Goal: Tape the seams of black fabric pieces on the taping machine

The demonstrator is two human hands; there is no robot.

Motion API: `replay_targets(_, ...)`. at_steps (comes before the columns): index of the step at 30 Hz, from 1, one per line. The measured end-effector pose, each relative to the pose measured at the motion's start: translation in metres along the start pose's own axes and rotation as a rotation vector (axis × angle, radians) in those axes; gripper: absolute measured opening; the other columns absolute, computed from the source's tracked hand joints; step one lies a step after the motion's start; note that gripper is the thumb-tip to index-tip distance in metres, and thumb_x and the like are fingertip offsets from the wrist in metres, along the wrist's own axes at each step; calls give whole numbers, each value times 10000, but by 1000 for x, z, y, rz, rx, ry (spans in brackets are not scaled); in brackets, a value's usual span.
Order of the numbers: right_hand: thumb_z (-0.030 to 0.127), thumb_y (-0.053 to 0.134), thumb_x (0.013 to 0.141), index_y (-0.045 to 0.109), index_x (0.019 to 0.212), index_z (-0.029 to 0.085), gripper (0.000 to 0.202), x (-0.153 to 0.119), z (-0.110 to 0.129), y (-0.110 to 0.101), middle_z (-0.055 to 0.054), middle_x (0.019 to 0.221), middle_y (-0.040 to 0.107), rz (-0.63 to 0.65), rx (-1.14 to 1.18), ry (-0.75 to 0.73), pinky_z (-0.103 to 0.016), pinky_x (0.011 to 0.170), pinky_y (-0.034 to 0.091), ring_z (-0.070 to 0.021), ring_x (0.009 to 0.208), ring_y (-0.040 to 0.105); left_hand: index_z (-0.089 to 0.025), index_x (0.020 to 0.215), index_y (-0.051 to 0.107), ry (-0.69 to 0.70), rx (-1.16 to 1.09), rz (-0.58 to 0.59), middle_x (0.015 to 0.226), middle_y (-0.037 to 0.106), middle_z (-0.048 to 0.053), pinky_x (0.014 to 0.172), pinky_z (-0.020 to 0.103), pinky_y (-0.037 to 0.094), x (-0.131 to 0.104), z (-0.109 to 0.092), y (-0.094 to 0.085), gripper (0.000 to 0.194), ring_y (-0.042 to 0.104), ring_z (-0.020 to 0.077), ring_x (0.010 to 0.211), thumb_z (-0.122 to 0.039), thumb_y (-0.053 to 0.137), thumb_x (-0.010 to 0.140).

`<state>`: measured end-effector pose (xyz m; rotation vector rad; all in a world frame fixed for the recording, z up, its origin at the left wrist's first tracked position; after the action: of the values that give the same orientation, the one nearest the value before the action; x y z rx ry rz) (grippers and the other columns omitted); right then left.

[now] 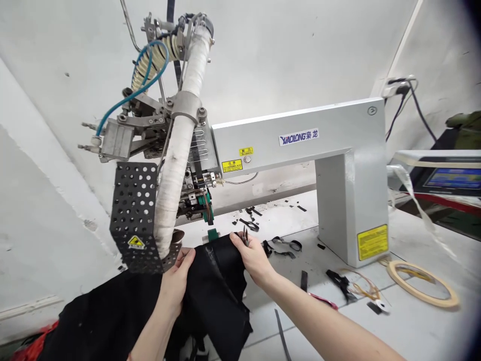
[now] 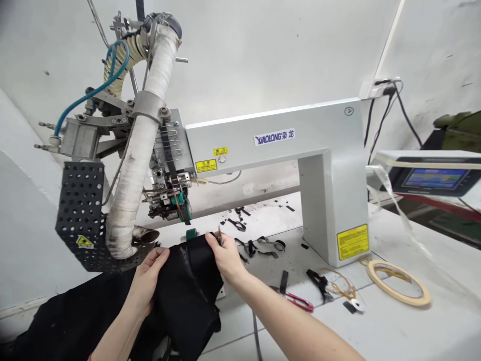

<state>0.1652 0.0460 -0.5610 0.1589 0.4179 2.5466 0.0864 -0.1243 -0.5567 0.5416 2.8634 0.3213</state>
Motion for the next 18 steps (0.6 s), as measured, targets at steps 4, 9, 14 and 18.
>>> replay_targets(4, 527, 732, 634, 485, 606, 159, 444, 5, 0, 5, 48, 537, 460, -71, 91, 73, -219, 513, 328, -83, 521, 401, -186, 761, 629, -121, -112, -118, 684, 661, -14, 581, 230, 496, 7, -5, 8, 254, 619, 137, 621, -311, 785, 605)
replay_targets(9, 525, 722, 653, 540, 674, 152, 415, 13, -5, 8, 12, 563, 556, -99, 187, 169, -245, 549, 405, -130, 544, 522, -170, 859, 653, -316, -211, -29, 708, 700, 30, 558, 282, 532, 12, -11, 16, 222, 648, 170, 587, -285, 725, 683)
replay_targets(14, 481, 741, 650, 583, 773, 157, 381, 18, -8, 10, -7, 594, 616, -166, 262, 215, -268, 567, 455, -171, 576, 595, -181, 855, 624, -341, -237, 30, 710, 701, 6, 575, 273, 542, 18, -11, 19, 186, 653, 153, 572, -270, 701, 711)
replay_targets(18, 464, 743, 655, 580, 769, 160, 363, 20, -11, 9, -13, 598, 627, -196, 295, 234, -273, 554, 471, -179, 572, 614, -194, 809, 602, -315, -249, 35, 671, 677, -23, 575, 247, 531, 23, -8, 20, 179, 643, 129, 560, -267, 718, 694)
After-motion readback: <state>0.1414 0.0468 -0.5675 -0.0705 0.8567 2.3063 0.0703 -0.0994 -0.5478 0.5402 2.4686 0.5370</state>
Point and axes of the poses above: each hand's wrist, its own x-axis towards the middle knuckle, its own y-axis out of the palm, z = x × y, the point moved 1 cm from there along x, towards the middle knuckle
